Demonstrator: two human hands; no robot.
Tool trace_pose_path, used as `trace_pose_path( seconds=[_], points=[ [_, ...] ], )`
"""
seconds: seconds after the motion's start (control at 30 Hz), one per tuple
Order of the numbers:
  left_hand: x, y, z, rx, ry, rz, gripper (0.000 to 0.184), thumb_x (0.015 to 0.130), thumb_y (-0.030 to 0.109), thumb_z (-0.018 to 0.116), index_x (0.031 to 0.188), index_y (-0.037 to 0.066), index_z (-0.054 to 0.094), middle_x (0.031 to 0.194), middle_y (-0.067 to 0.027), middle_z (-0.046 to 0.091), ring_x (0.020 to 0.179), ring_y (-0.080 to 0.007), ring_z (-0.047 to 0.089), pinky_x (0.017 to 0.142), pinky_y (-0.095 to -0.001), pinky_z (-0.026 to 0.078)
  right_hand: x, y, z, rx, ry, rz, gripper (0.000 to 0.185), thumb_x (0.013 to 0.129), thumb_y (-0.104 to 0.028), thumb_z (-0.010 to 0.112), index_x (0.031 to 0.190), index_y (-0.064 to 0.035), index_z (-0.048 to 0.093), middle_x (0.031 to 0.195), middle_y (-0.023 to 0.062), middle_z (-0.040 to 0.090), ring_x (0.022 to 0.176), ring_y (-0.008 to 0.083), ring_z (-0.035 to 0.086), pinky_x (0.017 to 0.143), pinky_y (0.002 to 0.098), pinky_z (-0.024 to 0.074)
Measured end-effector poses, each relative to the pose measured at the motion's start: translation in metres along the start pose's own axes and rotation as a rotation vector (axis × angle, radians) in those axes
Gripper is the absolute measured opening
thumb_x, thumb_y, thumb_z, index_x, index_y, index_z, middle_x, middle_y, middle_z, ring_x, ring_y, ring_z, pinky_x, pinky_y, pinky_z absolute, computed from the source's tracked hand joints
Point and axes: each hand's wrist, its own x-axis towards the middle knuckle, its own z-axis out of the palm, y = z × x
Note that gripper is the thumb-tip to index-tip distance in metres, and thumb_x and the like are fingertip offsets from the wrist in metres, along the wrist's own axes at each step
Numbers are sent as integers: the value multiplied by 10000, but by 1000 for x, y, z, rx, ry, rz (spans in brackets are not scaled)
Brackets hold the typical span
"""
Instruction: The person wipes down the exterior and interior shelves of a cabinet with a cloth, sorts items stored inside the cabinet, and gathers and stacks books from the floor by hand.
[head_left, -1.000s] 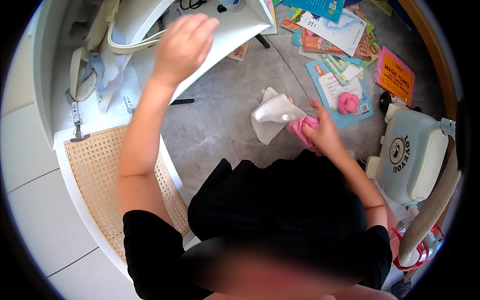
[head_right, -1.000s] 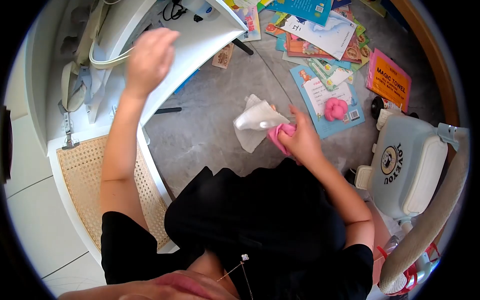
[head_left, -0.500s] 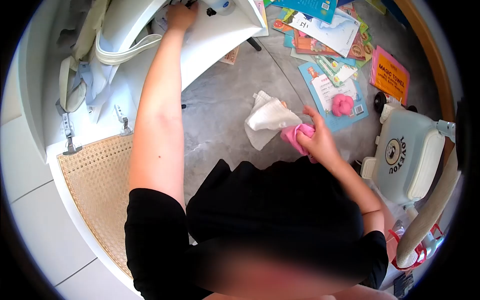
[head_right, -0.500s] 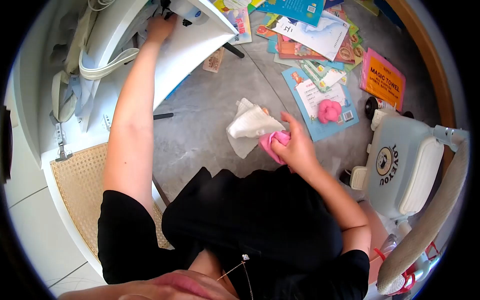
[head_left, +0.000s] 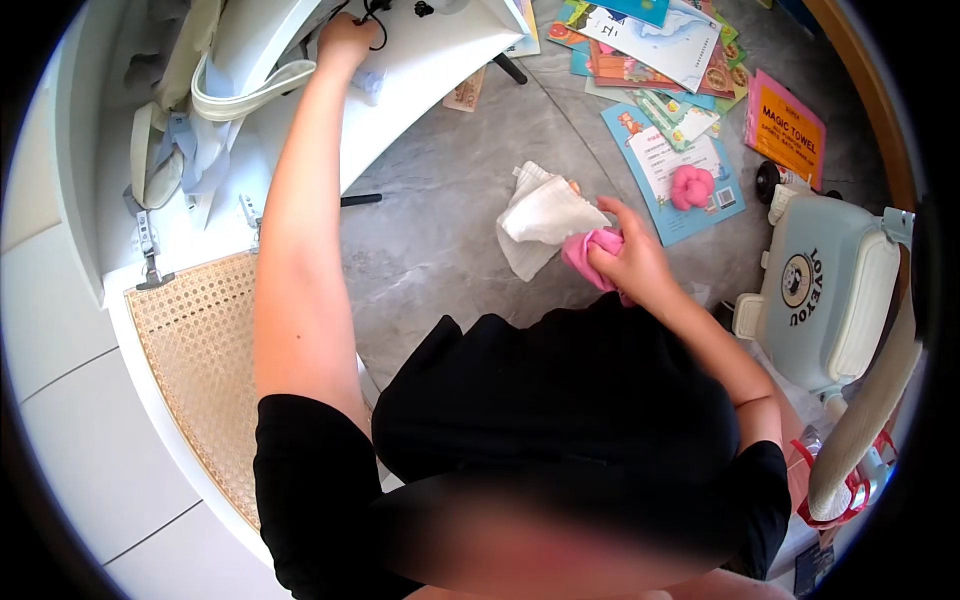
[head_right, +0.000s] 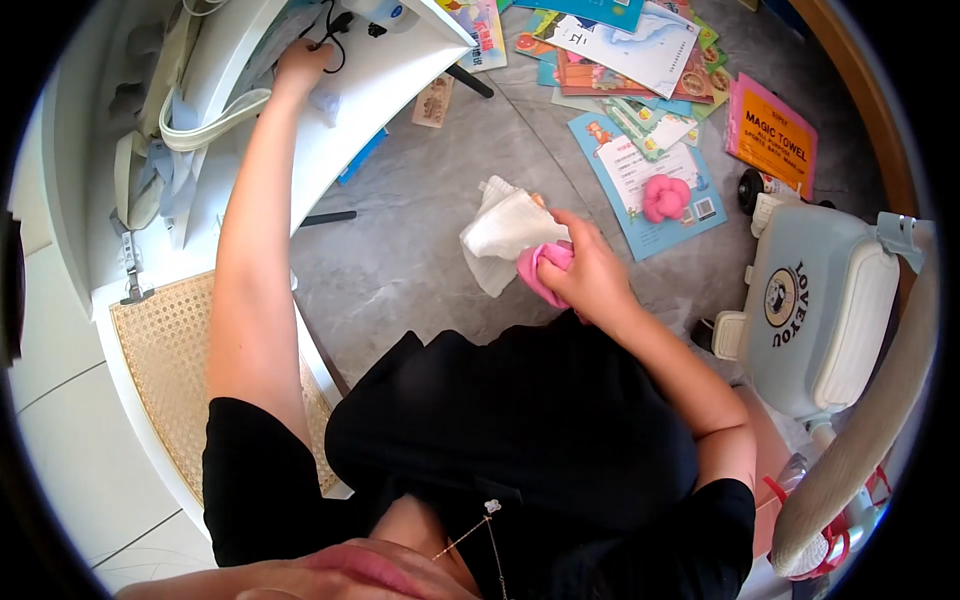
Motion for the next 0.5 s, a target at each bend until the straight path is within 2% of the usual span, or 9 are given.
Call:
trace_pose_path(
  seconds=[0.07,0.1,0.2,0.3,0.4,0.43,0.5],
  points=[
    [-41,18,-18,-131,186,74,353,780,325,625,776,-27,636,752,-192,666,722,-366,634,701,-417,485,0,-1,0,-2,9,-17,614,758,-289,662,1303,-70,484,1231,164,553,1028,301,615,867,378,494],
    [-56,22,-21,-171,326,93,308,785,281,641,783,-26,611,754,-184,661,706,-343,628,676,-398,475,-1,0,1,2,22,-30,609,758,-288,662,1299,-70,487,1228,164,555,1026,303,615,866,379,495],
    [-104,31,-34,-361,477,147,202,822,181,626,802,-13,569,793,-134,676,659,-255,595,638,-351,461,-2,3,0,7,32,-66,599,758,-284,663,1290,-66,494,1217,166,561,1018,305,618,865,382,496],
    [-154,50,-50,-434,484,222,114,869,93,584,809,20,519,839,-84,689,617,-146,515,594,-315,432,-3,1,-2,15,29,-68,595,757,-277,665,1283,-56,499,1204,169,566,1015,308,620,865,383,497],
    [-204,82,-67,-564,351,125,137,907,65,560,797,36,483,883,-53,697,614,-95,463,598,-296,406,-3,-1,-5,49,-2,-35,640,749,-260,681,1316,-56,467,1220,169,563,1016,305,622,861,379,500],
    [-219,88,-73,-607,302,144,140,912,62,562,799,38,483,882,-63,696,612,-92,474,621,-295,426,-2,-1,-6,64,-21,-21,664,745,-253,688,1334,-58,451,1230,168,560,1016,302,623,860,376,501],
    [-244,97,-84,-695,207,175,145,922,56,566,804,42,482,882,-82,693,607,-87,496,668,-293,467,2,-10,-13,138,-37,-171,725,736,-239,703,1372,-64,403,1257,167,550,1015,293,626,856,368,503]
  ],
)
